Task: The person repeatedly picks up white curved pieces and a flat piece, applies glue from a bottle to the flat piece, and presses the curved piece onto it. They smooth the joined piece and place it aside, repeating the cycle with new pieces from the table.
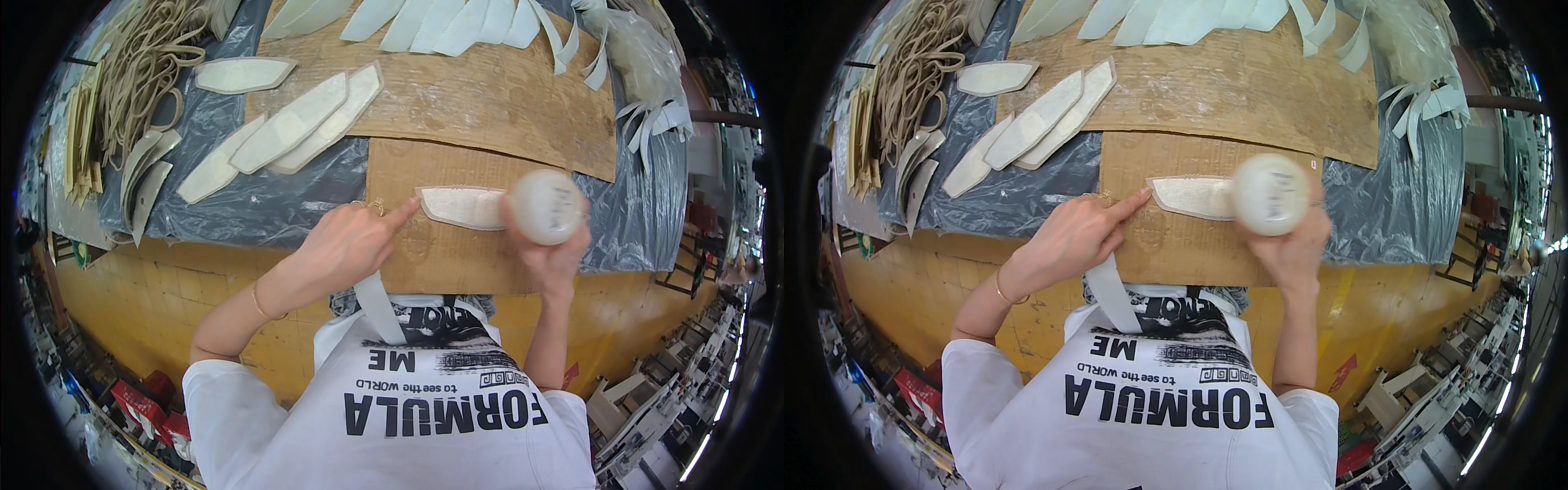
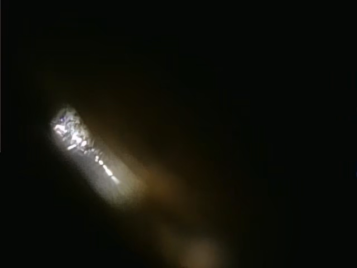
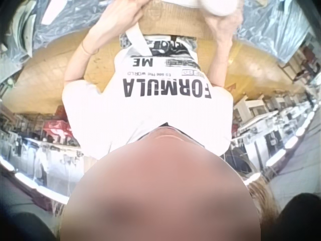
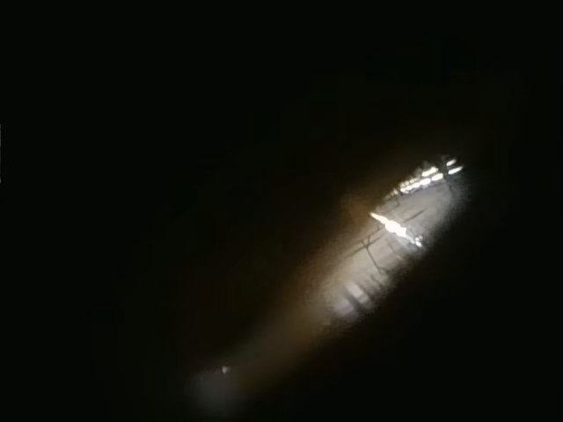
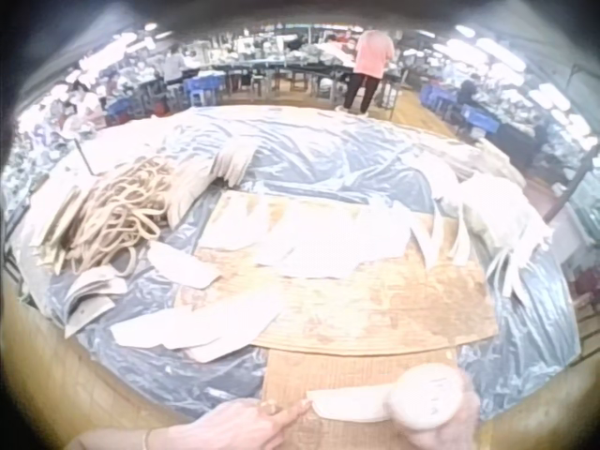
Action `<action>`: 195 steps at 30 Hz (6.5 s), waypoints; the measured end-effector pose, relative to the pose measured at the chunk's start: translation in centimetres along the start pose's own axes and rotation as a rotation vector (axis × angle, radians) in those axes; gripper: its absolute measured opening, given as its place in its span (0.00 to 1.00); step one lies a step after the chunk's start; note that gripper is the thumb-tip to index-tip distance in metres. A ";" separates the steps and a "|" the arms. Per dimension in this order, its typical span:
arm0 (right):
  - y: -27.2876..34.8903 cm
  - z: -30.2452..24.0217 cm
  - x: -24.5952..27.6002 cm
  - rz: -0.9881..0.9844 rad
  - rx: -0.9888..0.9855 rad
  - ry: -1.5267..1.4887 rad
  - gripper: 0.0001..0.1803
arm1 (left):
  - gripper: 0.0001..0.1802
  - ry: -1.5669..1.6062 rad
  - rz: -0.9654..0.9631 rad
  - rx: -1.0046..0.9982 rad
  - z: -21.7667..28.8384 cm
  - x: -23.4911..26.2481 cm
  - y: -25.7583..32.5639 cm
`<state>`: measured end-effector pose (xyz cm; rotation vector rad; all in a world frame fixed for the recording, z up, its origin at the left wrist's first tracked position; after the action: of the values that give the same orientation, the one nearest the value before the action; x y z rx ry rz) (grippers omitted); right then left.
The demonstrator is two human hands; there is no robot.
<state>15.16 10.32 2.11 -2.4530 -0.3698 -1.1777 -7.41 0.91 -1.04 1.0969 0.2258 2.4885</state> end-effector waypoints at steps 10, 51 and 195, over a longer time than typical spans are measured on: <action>0.7 -3.0 -2.8 0.193 0.060 0.053 0.27 | 0.34 -0.079 0.021 -0.002 -0.1 -0.2 0.2; 1.2 -1.7 -3.2 0.091 0.016 -0.302 0.41 | 0.38 -0.203 -0.038 -0.179 2.1 -0.6 -1.7; 1.4 4.0 5.8 -0.199 -0.095 -0.782 0.31 | 0.12 0.807 0.781 0.160 5.0 -0.9 -0.3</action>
<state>22.03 11.27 4.09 -2.9270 -0.7964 -0.2386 -3.10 0.74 1.62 0.1324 0.2520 3.5702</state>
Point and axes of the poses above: each hand's wrist, its own y-axis away from the middle knuckle, its own x-axis out of the back of the hand, z = x × y, the point moved 6 cm from there along -y, towards the middle knuckle, and after that the axes turned 8 degrees about y, right-handed, at the moved point
